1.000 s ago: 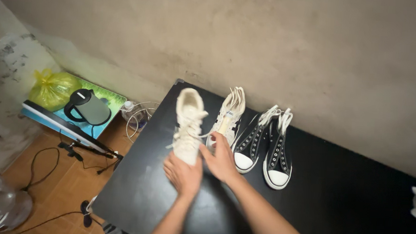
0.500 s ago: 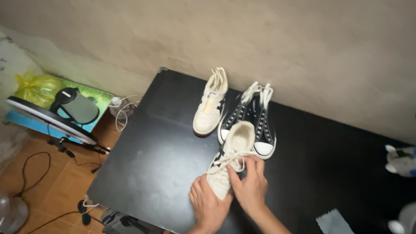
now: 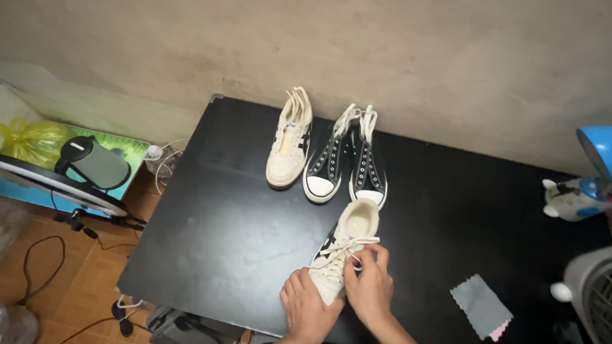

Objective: The person laces a white sneaker on a black table. They thread the laces through the eyelets, pull them tight, and tie a knot. The person then picks up a black sneaker and begins to thread a lace through its eyelets.

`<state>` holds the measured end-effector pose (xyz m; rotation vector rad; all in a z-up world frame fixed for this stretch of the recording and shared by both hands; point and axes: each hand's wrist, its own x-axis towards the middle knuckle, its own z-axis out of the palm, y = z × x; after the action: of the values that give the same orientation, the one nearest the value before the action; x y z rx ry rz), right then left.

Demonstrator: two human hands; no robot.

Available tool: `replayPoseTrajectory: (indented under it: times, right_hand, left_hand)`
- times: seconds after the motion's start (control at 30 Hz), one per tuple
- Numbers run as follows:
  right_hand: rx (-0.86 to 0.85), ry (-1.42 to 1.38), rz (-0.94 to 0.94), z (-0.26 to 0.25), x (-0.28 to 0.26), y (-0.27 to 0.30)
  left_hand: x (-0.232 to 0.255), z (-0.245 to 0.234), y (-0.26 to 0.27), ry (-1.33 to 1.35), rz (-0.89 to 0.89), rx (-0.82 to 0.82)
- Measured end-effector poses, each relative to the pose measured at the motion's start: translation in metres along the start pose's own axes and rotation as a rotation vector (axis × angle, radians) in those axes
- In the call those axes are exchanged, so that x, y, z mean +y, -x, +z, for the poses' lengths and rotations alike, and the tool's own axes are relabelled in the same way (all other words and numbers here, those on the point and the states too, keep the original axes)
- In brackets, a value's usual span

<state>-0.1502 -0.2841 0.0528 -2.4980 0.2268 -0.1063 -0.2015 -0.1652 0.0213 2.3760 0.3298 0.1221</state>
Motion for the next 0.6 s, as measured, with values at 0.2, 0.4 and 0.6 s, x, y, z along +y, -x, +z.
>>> replayPoseTrajectory:
  times: [0.2, 0.4, 0.6]
  right_hand:
    - [-0.098, -0.103, 0.090, 0.001, 0.005, 0.004]
    - [-0.116, -0.232, 0.012, 0.000, 0.020, 0.006]
    - [-0.262, -0.383, -0.008, -0.005, 0.043, -0.004]
  left_hand:
    - [0.006, -0.004, 0.003, -0.099, -0.156, -0.225]
    - [0.013, -0.015, 0.000, -0.162, -0.118, -0.290]
    - [0.023, -0.031, -0.010, -0.146, -0.180, -0.478]
